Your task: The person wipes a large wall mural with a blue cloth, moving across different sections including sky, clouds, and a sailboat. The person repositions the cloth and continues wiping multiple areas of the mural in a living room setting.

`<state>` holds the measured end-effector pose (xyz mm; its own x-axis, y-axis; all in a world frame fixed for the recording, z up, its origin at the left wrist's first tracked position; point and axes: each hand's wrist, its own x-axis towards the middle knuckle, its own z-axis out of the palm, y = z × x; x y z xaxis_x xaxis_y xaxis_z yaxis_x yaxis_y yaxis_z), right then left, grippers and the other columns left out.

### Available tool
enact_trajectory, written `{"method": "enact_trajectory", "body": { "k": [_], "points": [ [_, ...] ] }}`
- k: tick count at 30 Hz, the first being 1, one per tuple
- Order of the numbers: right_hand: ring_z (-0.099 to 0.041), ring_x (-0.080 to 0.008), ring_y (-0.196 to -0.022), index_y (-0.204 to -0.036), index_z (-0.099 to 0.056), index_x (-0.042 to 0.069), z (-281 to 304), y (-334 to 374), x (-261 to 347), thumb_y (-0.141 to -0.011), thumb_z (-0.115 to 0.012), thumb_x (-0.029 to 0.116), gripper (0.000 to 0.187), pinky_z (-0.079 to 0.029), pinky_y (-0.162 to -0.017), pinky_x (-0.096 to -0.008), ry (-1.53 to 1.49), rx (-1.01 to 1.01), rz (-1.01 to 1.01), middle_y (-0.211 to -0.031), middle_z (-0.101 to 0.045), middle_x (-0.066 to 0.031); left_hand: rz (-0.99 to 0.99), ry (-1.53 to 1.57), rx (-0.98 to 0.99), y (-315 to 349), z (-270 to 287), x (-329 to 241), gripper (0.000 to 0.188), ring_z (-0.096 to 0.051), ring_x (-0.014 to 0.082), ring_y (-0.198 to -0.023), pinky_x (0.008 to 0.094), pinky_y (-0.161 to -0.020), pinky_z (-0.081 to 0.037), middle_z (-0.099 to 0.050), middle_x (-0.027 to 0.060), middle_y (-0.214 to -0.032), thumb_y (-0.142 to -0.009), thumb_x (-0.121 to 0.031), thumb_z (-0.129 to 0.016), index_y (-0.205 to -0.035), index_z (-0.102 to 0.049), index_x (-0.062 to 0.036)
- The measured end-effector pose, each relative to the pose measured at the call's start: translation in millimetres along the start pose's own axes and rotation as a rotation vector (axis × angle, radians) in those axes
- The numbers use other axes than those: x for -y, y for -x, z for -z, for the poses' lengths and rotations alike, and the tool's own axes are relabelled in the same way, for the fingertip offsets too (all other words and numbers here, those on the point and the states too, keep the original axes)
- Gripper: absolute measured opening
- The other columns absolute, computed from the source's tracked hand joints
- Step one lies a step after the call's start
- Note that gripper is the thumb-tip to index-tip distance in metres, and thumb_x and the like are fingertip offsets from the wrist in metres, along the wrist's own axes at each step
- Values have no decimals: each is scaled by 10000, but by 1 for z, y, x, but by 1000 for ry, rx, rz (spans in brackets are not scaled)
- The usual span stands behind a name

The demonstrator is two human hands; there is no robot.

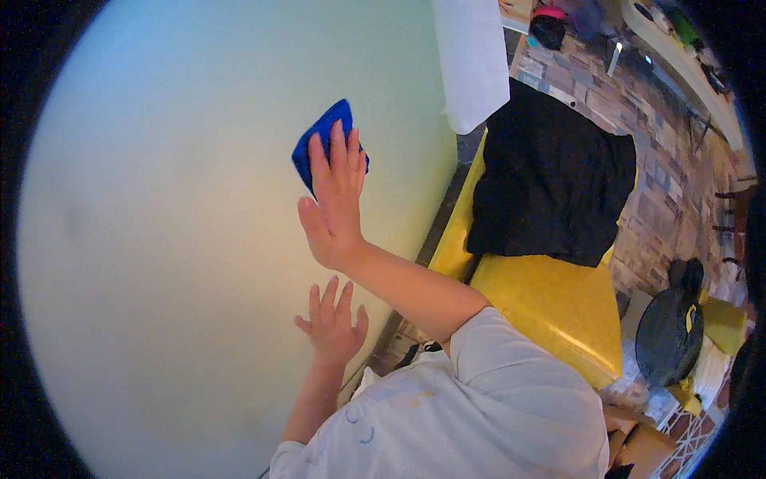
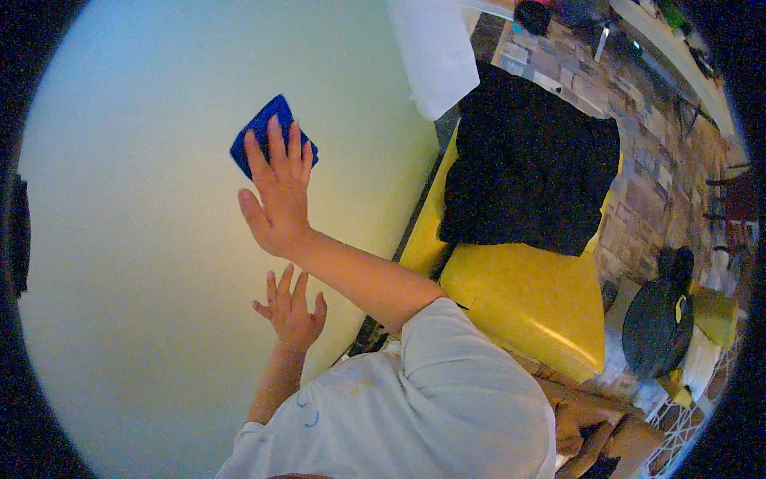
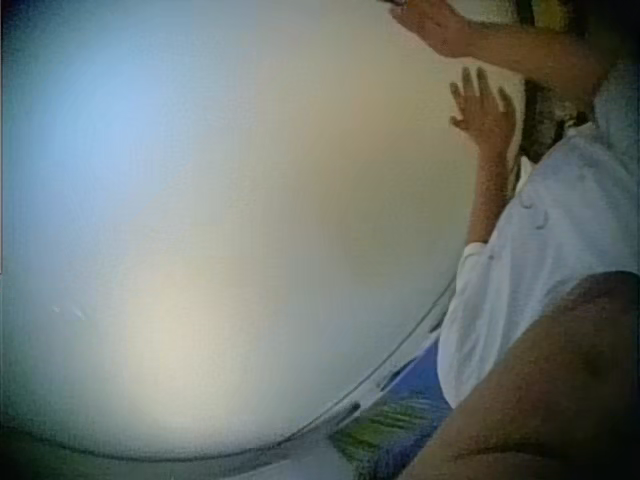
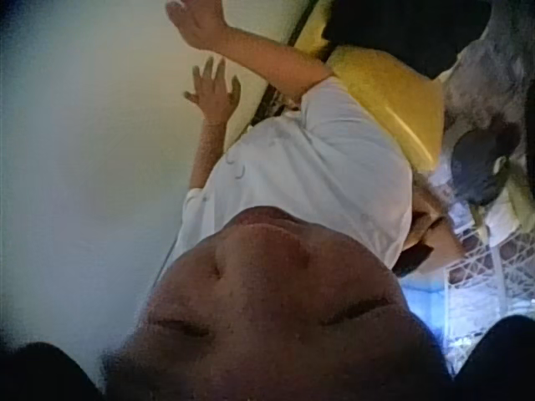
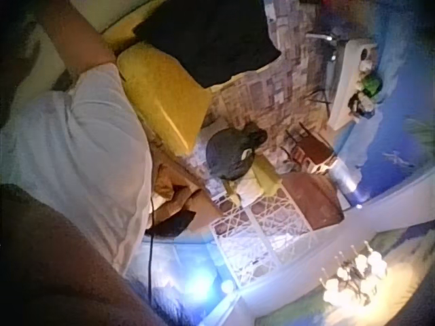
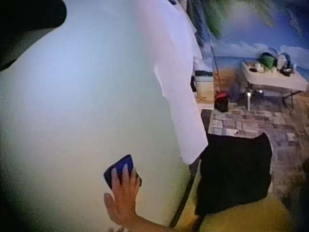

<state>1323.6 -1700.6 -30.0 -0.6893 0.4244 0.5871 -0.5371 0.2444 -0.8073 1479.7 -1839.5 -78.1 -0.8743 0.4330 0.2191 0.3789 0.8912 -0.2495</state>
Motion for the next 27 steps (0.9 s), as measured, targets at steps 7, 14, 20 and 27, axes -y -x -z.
{"method": "enact_trajectory", "body": {
  "k": [7,14,20,27],
  "points": [
    [-210,-282,-1446,-1487,-280,40,5,78,-252,-977,-440,246,572,-163,-1175,-368,-182,-450,-938,-1564,-233,-159,-111,54,-1,-51,-34,-25,455,-337,369,-1383,610,-1083,182,-506,85,-1394,-849,-357,-608,-1254,-609,-149],
    [-209,-269,-1441,-1499,-263,69,23,55,-302,-1005,-413,342,584,-142,-1178,-385,-559,-600,-1080,-1566,-245,-103,-132,-73,-44,-55,-46,-30,340,-383,316,-1361,581,-1108,180,-553,27,-1343,-867,-337,-584,-1178,-657,-220],
    [-141,-359,-1462,-1502,-258,29,17,-34,-147,-953,-441,154,593,-115,-1183,-406,70,-148,-381,-1575,-193,-192,-88,-135,-59,-50,-47,-30,275,-425,277,-1328,570,-1121,161,-592,-33,-1276,-861,-313,-574,-1118,-670,-303],
    [-294,-300,-1408,-1479,-323,65,18,50,-328,-948,-448,153,553,-224,-1145,-364,70,-439,-756,-1527,-316,-158,-133,-164,-123,-62,-47,-35,236,-462,274,-1295,578,-1128,141,-617,-44,-1232,-858,-290,-575,-1066,-683,-317]
  ]
}}
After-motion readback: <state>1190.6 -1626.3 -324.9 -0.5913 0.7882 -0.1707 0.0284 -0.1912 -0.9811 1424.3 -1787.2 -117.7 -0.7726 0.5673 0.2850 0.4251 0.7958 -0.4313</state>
